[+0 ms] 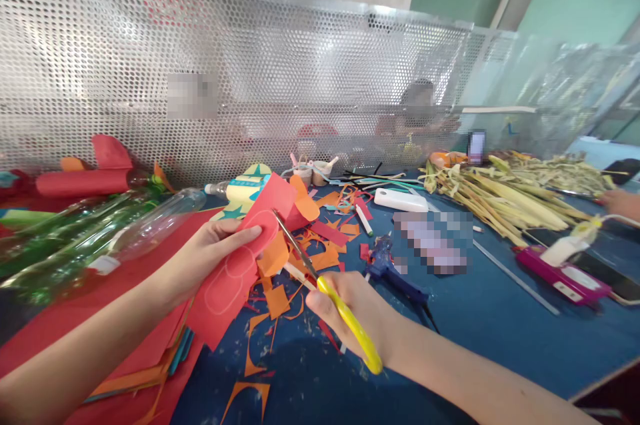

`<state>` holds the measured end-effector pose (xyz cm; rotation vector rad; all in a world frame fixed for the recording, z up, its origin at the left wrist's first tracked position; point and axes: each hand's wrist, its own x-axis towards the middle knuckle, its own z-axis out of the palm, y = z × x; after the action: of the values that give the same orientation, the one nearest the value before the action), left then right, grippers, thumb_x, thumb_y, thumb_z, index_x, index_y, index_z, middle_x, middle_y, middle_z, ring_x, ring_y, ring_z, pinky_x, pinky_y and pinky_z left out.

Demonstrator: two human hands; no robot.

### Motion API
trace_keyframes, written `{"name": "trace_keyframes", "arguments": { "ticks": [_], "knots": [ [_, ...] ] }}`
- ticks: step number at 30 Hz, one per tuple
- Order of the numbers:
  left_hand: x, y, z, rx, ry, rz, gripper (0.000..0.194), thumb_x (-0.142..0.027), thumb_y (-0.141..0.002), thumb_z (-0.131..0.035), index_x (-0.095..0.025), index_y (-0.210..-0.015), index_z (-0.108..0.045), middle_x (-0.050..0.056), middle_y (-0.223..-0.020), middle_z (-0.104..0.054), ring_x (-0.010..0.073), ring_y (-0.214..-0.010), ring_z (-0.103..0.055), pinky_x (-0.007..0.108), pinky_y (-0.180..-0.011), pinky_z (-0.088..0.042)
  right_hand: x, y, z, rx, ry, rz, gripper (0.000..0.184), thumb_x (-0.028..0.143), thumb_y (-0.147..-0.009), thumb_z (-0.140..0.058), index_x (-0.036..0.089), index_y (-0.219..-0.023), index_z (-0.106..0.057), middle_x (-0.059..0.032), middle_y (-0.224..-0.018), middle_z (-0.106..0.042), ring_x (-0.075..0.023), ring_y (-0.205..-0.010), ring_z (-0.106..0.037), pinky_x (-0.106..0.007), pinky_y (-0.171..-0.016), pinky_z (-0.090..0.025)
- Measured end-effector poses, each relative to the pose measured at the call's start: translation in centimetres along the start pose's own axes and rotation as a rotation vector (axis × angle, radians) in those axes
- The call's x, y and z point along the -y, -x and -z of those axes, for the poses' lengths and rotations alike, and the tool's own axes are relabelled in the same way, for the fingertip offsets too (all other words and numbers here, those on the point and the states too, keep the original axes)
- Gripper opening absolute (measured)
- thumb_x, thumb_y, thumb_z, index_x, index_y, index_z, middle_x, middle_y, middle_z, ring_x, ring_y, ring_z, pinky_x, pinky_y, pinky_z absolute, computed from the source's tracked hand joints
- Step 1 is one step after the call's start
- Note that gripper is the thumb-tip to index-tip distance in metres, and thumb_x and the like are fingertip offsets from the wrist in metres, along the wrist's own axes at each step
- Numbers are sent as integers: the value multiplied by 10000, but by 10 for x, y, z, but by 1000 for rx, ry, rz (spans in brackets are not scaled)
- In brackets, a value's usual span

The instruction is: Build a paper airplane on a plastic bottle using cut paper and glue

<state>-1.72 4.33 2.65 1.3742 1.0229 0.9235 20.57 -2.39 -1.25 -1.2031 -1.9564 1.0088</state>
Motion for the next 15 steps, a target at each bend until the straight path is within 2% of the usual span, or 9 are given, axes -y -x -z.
{"name": "trace_keyframes", "arguments": {
  "ticks": [3,5,8,11,15],
  "knots": [
    [1,-5,7,70,-8,17,256,-431,-691,-736,-178,-718,-708,3,-651,-690,112,-526,-595,207,-497,-453,3,0,2,20,6,-11,629,817,-778,-226,213,-645,-339,66,-546,-243,-82,-475,-218,-218,-401,-161],
    [1,-8,11,70,-47,-24,250,-427,-703,-727,-178,-712,-703,-12,-654,-675,94,-529,-568,187,-480,-424,3,-1,2,25,13,-7,625,811,-783,-230,212,-643,-340,64,-544,-250,-82,-473,-221,-220,-400,-163],
    [0,-9,13,65,-139,-72,267,-443,-734,-686,-176,-721,-697,-5,-664,-666,114,-564,-567,210,-493,-435,0,-2,1,35,25,-12,611,798,-794,-240,213,-655,-344,65,-540,-266,-78,-448,-251,-220,-393,-190],
    [-1,-9,14,102,-222,-82,289,-454,-769,-635,-172,-737,-689,10,-651,-659,146,-591,-582,243,-509,-452,-5,-3,1,97,2,-20,611,800,-793,-229,213,-668,-345,58,-551,-319,-81,-427,-350,-220,-402,-270],
    [-1,-10,16,157,-311,-122,306,-456,-794,-601,-170,-709,-665,-4,-614,-622,132,-564,-547,234,-490,-421,-6,-3,4,168,40,41,651,817,-780,-179,202,-690,-374,-10,-616,-465,-131,-520,-466,-251,-466,-351]
  ]
}}
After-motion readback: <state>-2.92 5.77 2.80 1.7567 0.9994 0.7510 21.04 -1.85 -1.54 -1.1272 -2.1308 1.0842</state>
